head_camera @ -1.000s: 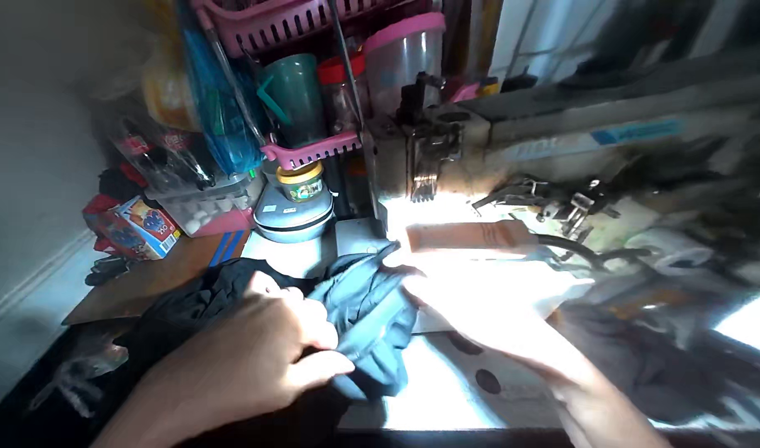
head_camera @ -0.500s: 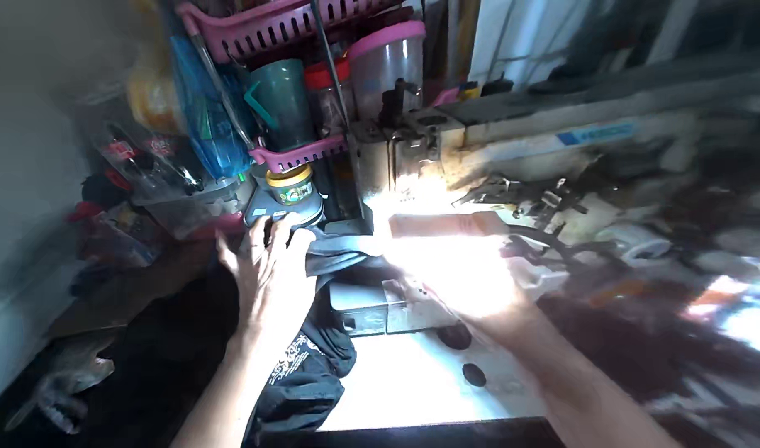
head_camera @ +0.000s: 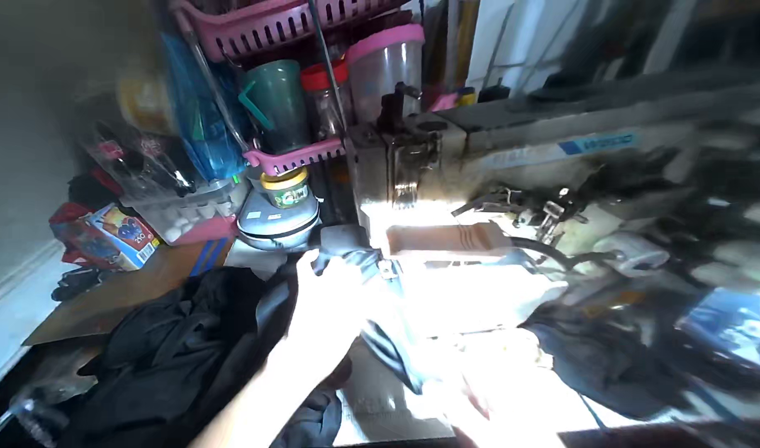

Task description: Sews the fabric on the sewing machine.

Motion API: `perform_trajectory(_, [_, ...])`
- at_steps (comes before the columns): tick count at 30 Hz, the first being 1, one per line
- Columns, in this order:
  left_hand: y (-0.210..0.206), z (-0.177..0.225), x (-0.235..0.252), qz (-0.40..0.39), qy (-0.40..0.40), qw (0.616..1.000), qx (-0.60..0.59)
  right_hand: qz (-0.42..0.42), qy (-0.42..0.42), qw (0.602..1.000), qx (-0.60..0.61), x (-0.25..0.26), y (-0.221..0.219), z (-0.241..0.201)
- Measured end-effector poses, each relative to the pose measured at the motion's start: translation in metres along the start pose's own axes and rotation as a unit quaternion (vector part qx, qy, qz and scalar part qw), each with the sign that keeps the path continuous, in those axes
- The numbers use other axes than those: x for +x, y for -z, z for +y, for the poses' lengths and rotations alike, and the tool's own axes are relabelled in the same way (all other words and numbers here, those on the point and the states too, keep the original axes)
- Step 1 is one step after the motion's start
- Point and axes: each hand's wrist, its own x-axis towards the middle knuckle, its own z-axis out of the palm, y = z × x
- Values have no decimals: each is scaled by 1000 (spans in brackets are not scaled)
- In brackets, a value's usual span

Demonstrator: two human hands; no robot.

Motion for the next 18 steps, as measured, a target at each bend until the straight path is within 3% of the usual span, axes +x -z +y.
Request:
perform_trajectory(5, [8, 14, -35, -9, 34, 998, 47, 25, 36, 998, 38, -28, -8, 34])
perform_trajectory(15, [5, 4, -10, -40, 30, 999, 14, 55, 20, 998, 39, -7, -14, 43])
perform_trajectory(18, [9, -4, 2, -108, 24, 994, 18, 50, 0, 998, 38, 8, -12, 46])
